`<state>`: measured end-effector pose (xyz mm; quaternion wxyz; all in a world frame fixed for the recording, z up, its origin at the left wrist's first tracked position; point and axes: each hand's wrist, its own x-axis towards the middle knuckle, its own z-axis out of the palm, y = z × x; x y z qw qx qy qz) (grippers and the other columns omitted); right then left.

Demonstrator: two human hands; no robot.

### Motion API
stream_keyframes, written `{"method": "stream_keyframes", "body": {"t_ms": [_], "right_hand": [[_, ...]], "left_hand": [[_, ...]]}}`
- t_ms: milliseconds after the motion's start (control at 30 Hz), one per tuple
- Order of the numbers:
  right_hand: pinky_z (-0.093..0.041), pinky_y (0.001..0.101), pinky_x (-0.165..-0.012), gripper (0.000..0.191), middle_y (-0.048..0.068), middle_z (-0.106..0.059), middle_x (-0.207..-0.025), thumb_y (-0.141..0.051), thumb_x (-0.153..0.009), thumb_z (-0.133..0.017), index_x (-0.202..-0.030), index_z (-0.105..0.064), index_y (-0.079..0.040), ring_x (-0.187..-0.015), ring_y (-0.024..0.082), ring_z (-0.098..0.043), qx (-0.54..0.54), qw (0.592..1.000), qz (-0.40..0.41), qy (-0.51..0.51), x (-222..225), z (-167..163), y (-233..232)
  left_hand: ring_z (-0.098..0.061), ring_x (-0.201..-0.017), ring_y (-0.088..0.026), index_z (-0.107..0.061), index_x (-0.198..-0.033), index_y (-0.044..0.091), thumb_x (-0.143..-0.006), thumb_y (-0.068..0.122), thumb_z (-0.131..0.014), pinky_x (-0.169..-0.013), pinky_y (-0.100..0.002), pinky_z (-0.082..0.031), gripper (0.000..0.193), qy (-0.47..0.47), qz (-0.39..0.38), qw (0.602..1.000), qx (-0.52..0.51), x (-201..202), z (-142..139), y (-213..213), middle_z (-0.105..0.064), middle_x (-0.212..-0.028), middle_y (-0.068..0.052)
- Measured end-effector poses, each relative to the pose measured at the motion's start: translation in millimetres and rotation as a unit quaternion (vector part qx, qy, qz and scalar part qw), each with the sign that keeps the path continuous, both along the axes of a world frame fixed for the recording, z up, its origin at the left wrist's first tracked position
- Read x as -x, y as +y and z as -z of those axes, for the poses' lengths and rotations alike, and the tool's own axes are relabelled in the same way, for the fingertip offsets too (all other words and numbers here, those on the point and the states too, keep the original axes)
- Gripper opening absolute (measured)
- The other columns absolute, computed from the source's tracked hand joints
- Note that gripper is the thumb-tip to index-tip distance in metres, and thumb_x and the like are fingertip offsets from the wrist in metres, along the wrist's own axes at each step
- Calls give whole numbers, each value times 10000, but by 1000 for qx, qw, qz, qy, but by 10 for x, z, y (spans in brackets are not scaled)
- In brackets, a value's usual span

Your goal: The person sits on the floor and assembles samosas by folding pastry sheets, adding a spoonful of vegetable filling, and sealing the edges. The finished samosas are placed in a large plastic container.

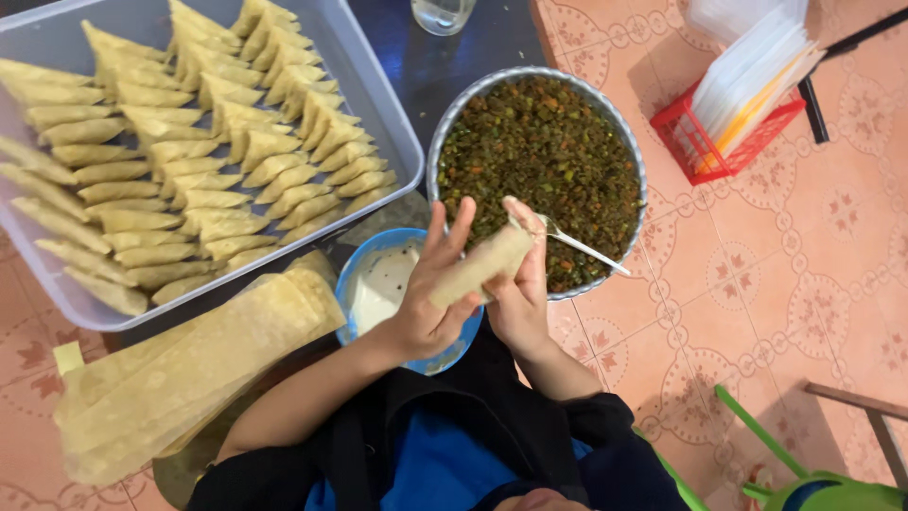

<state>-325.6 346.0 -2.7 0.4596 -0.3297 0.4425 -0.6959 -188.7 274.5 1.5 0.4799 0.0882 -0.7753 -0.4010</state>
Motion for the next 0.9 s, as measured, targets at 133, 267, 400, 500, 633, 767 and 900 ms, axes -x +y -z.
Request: {"method": "stream_keyframes", "body": {"t_ms": [133,267,400,500,633,767,900], "right_hand": [[-555,366,-983,927,164,-490,-1462,-19,-810,-712,-1580,-197,-41,-1243,249,-597,-205,954,-219,11,140,-202,-33],[-568,406,-993,896,206,-471,-1466,89,-786,-650,-1559,-217,-43,-1204,295,-640,-138,912,-217,-321,62,-453,-7],[-629,371,-751,920,239,-454,-1442,110,-872,-692,-1555,-153,-189,-938,287,-704,7,993,-112,20,-231,-465,29],[-655,307,-750,810,154,-478,-1388,91,-965,-732,-1523,-240,-230,-938,179,-720,203,955,-33,214,-346,-325,-50],[-540,281,-882,821,146,-604,-1197,21,-901,-764,-1570,-310,-122,-999,174,-634,68,982,-97,148,-327,-123,-188],[-544,287,-983,673,128,-654,-1119,32,-913,-734,-1497,-408,-52,-1052,180,-647,31,987,-153,27,-318,-15,-214],[-531,269,-874,635,107,-649,-1063,145,-913,-731,-1447,-454,-58,-981,148,-628,43,985,-150,80,-315,-35,-146]], "left_hand": [[-220,-1619,-288,-647,-1420,234,-1103,278,-564,-1373,-545,5,330,-38,39,994,100,-248,-81,-104,-544,-1556,40],[-281,-1587,-302,-696,-1373,178,-1058,185,-526,-1336,-551,-27,358,-77,-17,994,76,-580,-133,-167,-620,-1493,-6],[-471,-1485,-334,-665,-1361,65,-1058,172,-505,-1294,-536,-211,359,-67,-109,992,-3,-785,-125,-51,-646,-1439,-90],[-708,-1129,-367,-649,-1242,-43,-1126,166,-485,-1018,-448,-552,290,41,-147,987,-57,-833,-38,71,-704,-1196,-202],[-498,-490,-185,-563,-750,-15,-1096,138,-531,-503,-359,-364,379,41,-214,953,-213,-838,124,218,-518,-608,-75],[-374,-481,-96,-469,-641,-5,-1091,158,-560,-473,-338,-292,487,57,-207,925,-313,-815,265,263,-424,-545,-31],[-369,-548,-47,-504,-650,-17,-1096,202,-577,-489,-313,-304,502,54,-193,897,-394,-787,360,271,-432,-561,8]]}}
